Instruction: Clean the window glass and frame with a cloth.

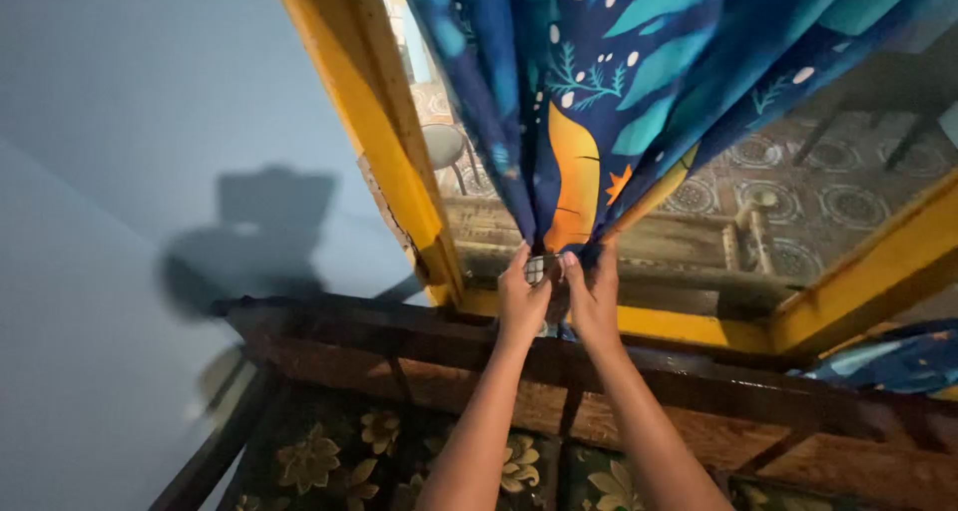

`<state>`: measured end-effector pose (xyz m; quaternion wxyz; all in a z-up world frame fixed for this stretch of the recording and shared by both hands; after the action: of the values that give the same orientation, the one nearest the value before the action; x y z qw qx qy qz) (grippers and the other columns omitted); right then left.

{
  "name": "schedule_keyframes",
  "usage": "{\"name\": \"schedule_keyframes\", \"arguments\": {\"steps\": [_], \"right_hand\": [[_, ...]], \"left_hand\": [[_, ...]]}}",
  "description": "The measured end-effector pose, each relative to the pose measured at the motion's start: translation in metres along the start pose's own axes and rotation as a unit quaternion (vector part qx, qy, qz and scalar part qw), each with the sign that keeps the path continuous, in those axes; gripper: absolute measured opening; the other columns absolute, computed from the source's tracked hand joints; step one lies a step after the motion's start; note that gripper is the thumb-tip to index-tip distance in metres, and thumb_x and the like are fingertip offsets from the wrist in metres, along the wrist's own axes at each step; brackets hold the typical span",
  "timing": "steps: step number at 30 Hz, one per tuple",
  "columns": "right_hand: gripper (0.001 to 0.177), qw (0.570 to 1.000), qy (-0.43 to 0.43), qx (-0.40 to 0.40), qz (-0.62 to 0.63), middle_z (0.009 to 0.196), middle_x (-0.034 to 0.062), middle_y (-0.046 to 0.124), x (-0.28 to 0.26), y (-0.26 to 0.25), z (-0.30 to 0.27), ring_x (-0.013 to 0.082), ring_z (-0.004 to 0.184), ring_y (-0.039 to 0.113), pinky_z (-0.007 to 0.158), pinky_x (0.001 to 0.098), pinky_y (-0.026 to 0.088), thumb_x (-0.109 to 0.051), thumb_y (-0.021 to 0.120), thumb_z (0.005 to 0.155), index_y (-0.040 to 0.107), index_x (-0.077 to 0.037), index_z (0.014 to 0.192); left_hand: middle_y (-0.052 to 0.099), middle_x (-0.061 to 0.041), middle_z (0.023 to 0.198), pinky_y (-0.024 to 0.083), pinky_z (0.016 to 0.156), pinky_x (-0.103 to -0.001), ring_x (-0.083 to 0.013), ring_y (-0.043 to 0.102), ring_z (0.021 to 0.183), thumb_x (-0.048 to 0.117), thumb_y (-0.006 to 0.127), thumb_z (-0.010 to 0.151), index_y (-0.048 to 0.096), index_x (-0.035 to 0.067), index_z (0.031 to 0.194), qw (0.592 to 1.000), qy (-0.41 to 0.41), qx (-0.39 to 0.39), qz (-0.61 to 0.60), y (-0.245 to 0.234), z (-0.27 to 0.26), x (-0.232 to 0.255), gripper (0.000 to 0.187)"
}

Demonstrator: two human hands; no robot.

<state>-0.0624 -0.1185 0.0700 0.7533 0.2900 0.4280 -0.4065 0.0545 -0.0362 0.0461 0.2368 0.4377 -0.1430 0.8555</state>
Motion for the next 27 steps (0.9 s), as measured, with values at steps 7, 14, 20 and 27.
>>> {"name": "schedule_keyframes", "arguments": {"steps": [7,14,20,27], "right_hand": [[0.026,0.991,-0.074,-0.007,-0.114,0.116,0.0157,0.062,-0.015,0.061,0.009,0.0257,0.110,0.061,0.099,0.0354,0.048,-0.016,0.059,0.106,0.058,0.001,0.126],[0.025,0.987,-0.119,-0.040,-0.098,0.114,0.0175,0.060,-0.013,0.151,0.009,0.0285,0.106,0.059,0.096,0.0394,0.047,-0.014,0.057,0.107,0.055,0.003,0.124],[0.022,0.992,-0.084,-0.050,-0.076,0.107,0.0137,0.063,0.000,0.233,0.013,0.0245,0.099,0.062,0.090,0.0362,0.050,-0.015,0.055,0.107,0.057,0.002,0.122],[0.021,0.989,-0.118,-0.060,-0.061,0.100,0.0147,0.064,0.006,0.322,0.016,0.0270,0.091,0.062,0.083,0.0377,0.051,-0.017,0.051,0.110,0.060,0.001,0.118]], "left_hand": [[0.072,-0.025,0.090,0.054,0.075,-0.039,-0.0333,0.074,0.082,0.022,0.073,0.095,0.070,-0.004,0.109,0.997,-0.076,-0.002,0.030,-0.045,0.019,-0.020,0.031],[0.072,-0.025,0.094,0.055,0.075,-0.042,-0.0390,0.074,0.088,0.013,0.066,0.096,0.066,-0.005,0.114,0.997,-0.031,0.003,0.076,-0.115,0.038,-0.062,0.025],[0.073,-0.025,0.089,0.055,0.070,-0.045,-0.0410,0.073,0.082,0.013,0.071,0.092,0.070,-0.003,0.107,0.987,0.009,0.035,0.156,-0.195,0.074,-0.054,0.023],[0.071,-0.025,0.089,0.054,0.069,-0.046,-0.0425,0.072,0.083,0.011,0.068,0.095,0.067,-0.003,0.107,0.989,0.015,0.046,0.138,-0.269,0.111,-0.056,0.019]]}}
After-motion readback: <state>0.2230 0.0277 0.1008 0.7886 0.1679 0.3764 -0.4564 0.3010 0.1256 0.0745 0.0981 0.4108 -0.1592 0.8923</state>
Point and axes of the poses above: each hand's wrist, its own z-axis towards the middle knuckle, its own y-axis out of the palm, x = y × z, the point moved 8 cm from there along z, towards the middle knuckle
